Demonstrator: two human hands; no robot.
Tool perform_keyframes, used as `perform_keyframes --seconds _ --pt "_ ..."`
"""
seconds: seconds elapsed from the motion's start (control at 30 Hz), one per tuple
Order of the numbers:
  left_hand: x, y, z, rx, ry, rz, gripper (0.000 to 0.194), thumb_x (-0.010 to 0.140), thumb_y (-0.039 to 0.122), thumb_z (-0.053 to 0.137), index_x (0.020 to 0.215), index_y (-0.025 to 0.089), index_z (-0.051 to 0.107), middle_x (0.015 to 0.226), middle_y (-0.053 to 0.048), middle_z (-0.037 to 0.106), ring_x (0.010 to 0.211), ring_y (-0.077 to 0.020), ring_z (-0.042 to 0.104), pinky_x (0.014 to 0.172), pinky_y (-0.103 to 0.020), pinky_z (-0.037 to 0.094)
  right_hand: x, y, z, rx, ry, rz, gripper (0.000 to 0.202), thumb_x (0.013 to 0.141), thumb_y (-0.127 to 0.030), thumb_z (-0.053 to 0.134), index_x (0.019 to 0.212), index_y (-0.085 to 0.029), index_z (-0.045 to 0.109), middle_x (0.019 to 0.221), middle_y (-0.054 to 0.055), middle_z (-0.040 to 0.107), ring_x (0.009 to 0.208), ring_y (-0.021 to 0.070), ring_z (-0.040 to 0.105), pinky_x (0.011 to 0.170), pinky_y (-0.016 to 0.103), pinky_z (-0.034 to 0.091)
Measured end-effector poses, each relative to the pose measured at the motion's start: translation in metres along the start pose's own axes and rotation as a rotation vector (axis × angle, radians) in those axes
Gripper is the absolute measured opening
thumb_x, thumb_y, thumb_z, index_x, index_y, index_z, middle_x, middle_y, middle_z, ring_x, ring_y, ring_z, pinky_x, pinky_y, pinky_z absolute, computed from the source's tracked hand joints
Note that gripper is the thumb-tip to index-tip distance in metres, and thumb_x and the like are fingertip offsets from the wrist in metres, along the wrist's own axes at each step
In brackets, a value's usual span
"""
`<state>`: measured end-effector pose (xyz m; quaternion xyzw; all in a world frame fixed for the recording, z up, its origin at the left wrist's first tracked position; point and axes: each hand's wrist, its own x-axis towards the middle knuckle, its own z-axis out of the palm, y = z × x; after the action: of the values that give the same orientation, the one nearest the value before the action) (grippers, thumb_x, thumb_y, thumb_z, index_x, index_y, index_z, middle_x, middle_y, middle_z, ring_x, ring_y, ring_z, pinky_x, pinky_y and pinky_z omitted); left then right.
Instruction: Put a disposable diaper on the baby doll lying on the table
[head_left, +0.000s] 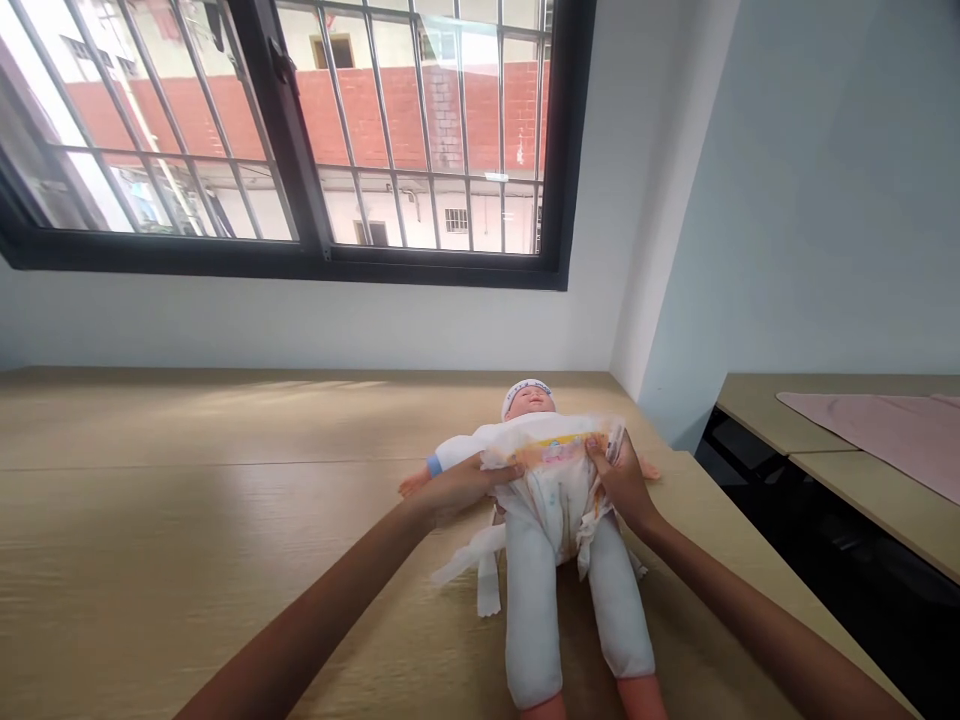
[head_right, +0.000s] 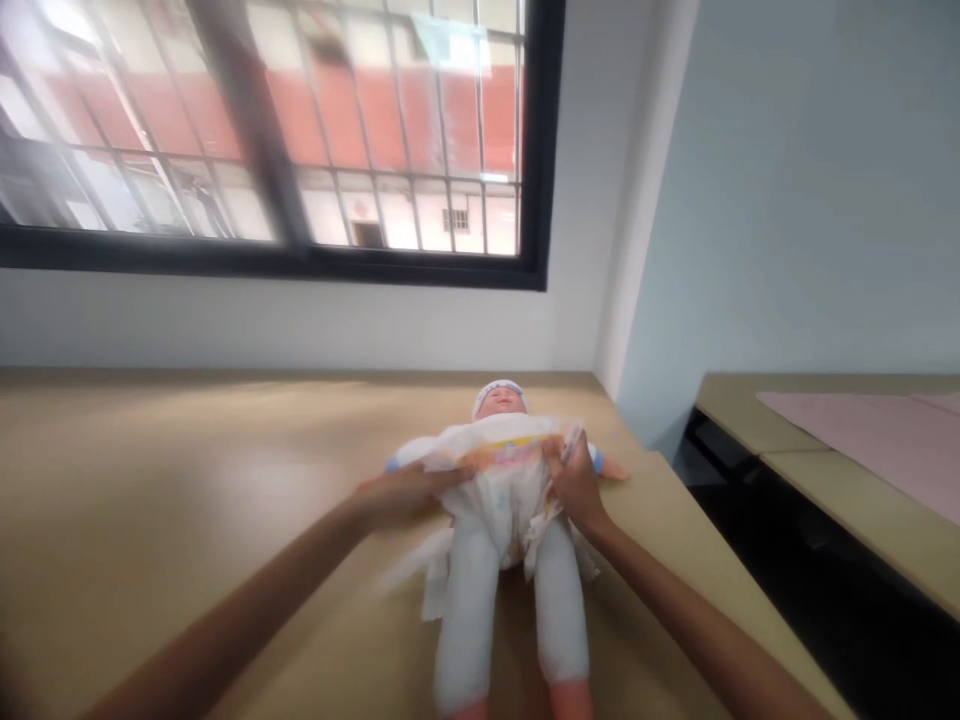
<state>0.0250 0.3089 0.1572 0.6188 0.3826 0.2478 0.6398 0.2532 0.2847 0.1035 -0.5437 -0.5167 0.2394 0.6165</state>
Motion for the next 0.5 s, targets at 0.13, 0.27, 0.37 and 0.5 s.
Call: perform_keyframes --seconds 0.13,0.27,0.37,0.5 --pt "0.015 -0.007 -0.016 -0.189 -0.103 -0.032 0.029 0.073 0.038 0.072 0.095 0.02 0.067 0.096 -0.004 0.07 0.101 -0.0224 0.061 0.088 -0.031 0.049 0.005 0.008 -0.004 -0.027 0.007 -0.016 0.039 0.082 -0.054 0.054 0.101 -0.021 0.046 0.098 0.007 0.061 0.094 0.0226 0.058 0.088 0.037 0.045" --pt "0.026 -0.027 -0.028 -0.274 -0.128 -0.033 0.028 0.075 0.036 0.071 0.095 0.017 0.067 0.099 -0.007 0.069 0.098 -0.0232 0.063 0.09 -0.034 0.049 0.005 0.01 -0.001 0.092 -0.049 0.135 0.047 0.076 -0.055 0.062 0.104 -0.02 0.051 0.105 0.009 0.064 0.101 0.0255 0.059 0.092 0.039 0.045" --pt "0.034 -0.035 -0.04 -0.255 -0.111 -0.07 0.031 0.073 0.034 0.073 0.096 0.015 0.067 0.091 -0.006 0.07 0.09 -0.0208 0.064 0.084 -0.031 0.052 0.004 0.008 0.0 0.255 -0.124 0.296 0.05 0.071 -0.052 0.068 0.104 -0.017 0.054 0.108 0.012 0.064 0.102 0.0288 0.06 0.088 0.04 0.048" --pt "0.039 -0.04 -0.053 -0.196 -0.032 -0.109 0.033 0.067 0.032 0.077 0.094 0.014 0.067 0.086 -0.006 0.07 0.082 -0.0193 0.065 0.074 -0.028 0.054 0.001 0.009 0.001 0.336 -0.186 0.359 0.046 0.072 -0.048 0.068 0.104 -0.017 0.057 0.108 0.011 0.065 0.102 0.028 0.06 0.086 0.038 0.05"
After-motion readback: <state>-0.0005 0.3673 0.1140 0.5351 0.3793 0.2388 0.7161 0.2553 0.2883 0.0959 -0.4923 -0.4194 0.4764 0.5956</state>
